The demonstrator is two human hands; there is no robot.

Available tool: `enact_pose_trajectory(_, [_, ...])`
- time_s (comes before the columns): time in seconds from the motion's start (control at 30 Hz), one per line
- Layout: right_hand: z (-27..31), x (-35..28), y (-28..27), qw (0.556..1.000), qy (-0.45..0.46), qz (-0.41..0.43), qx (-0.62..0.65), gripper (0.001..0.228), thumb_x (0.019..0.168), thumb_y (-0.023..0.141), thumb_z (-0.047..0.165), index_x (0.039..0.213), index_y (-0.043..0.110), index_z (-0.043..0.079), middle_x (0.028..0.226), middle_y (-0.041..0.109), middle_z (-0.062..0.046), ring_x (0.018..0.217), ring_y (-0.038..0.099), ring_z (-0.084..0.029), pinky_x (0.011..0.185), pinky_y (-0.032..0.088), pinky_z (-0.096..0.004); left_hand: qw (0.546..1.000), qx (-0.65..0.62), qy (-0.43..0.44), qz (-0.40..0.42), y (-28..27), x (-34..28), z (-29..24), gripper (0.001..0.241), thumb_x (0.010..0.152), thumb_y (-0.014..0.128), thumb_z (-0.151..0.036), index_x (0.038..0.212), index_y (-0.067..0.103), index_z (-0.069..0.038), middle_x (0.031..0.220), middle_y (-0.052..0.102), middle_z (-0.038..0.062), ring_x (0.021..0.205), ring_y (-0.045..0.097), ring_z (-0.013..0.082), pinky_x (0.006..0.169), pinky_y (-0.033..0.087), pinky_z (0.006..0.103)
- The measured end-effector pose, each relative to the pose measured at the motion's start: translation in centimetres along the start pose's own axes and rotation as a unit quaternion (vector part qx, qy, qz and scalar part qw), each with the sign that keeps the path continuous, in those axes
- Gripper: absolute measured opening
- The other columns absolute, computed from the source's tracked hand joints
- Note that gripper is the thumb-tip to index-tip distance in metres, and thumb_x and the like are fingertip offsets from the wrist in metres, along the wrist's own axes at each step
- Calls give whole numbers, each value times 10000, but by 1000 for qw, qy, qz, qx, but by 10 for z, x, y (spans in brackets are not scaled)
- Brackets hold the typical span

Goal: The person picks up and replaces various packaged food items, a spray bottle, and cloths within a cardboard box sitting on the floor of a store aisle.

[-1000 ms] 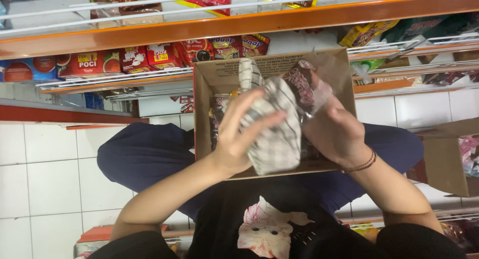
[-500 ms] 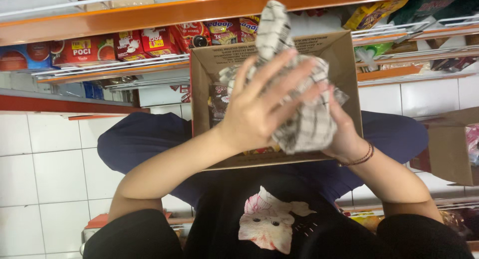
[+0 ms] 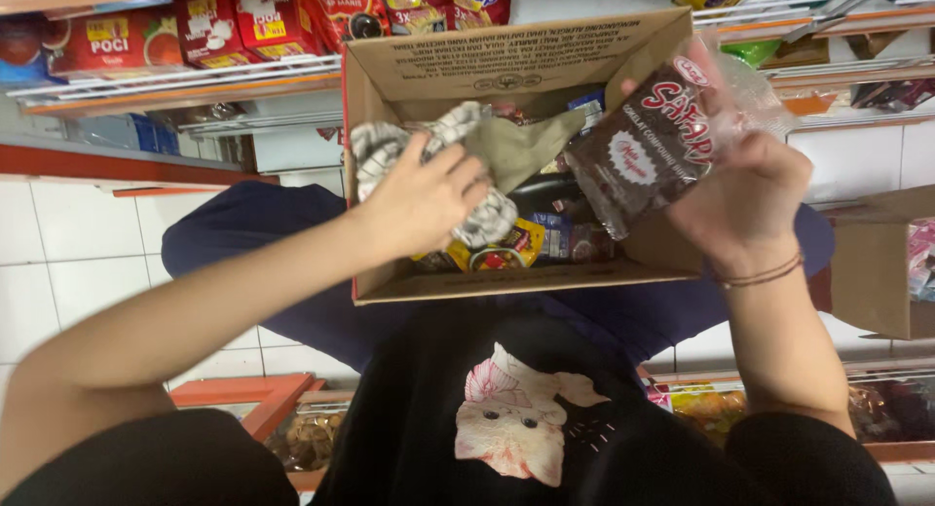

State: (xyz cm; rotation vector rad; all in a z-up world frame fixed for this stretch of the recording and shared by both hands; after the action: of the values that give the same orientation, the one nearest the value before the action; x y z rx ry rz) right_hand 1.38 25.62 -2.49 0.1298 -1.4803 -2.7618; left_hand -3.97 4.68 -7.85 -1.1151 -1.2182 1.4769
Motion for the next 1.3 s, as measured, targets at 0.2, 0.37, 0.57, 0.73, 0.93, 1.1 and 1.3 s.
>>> enact_pose_trajectory(0.2, [4, -25, -36, 994, 23, -80, -76, 1021, 628, 420, -113, 1622, 336, 105, 1562, 432, -228, 1611, 356, -417, 1342, 298, -549, 998, -35, 36, -22, 42, 40, -13, 488, 759, 767, -439, 1105, 749, -95, 1111, 639, 40, 1145, 554, 252, 907, 407, 557])
enact_pose_trajectory(0.37, [-1, -36, -53, 994, 75, -38, -64, 1009, 701, 506, -156, 1667, 256, -4, 1584, 412, -367, 1498, 409, -461, 1242, 347, -558, 925, 47, 359, -116, 73, 67, -82, 121, 836, 700, -294, 857, 775, -202, 1169, 640, -37, 1237, 533, 191, 1083, 379, 504])
enact_pose_trajectory(0.57, [-15, -47, -84, 997, 70, -18, 36, 1000, 838, 779, 6, 1681, 242, -40, 1597, 456, -300, 1478, 467, -451, 1260, 372, -585, 883, 124, 447, -75, 111, 74, -88, 127, 634, 680, -336, 689, 783, -285, 1079, 639, -104, 1240, 505, 136, 1165, 239, 609])
enact_pose_trajectory(0.73, [-39, -43, -96, 980, 153, -80, 103, 1049, 875, 910, 297, 1650, 262, 14, 1337, 562, -256, 1195, 596, -431, 1070, 470, -534, 868, 103, 473, -109, 91, 72, -70, 130, 703, 657, -297, 705, 779, -252, 898, 660, -104, 1222, 552, 157, 1218, 192, 684])
enact_pose_trajectory(0.93, [-28, -31, -65, 994, 92, 20, -59, 1042, 792, 914, 335, 1613, 313, 108, 1367, 590, -210, 987, 585, -254, 864, 457, -380, 902, 143, 372, -167, 19, 60, -49, 158, 816, 633, -256, 817, 774, -186, 917, 669, -10, 1040, 625, 196, 1251, 198, 609])
enact_pose_trajectory(1.1, [-16, -15, -46, 994, 86, 28, 55, 891, 924, 804, 165, 1663, 308, 124, 1376, 544, -180, 1316, 606, -377, 1129, 470, -549, 978, 133, 99, -126, -41, 34, -5, 441, 829, 714, -296, 1243, 720, -144, 973, 610, 30, 1066, 629, 213, 1232, 177, 624])
enact_pose_trajectory(1.3, [16, -15, -33, 985, -55, -66, -152, 847, 961, 584, -97, 1670, 216, 185, 1622, 447, -110, 1502, 486, -298, 1236, 423, -493, 963, -211, -86, -142, -71, 4, 37, 745, 766, 812, -412, 1388, 592, -65, 1101, 591, 161, 1048, 641, 325, 1199, 220, 660])
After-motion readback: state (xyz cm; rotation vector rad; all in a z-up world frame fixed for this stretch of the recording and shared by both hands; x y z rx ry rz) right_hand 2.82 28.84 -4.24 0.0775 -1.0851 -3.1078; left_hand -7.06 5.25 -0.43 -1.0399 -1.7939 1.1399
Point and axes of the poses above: each hand's wrist, its own x-axis towards the middle knuckle, its own y-axis out of the palm, z = x × y, the point moved 9 cm from there along x, towards the middle knuckle
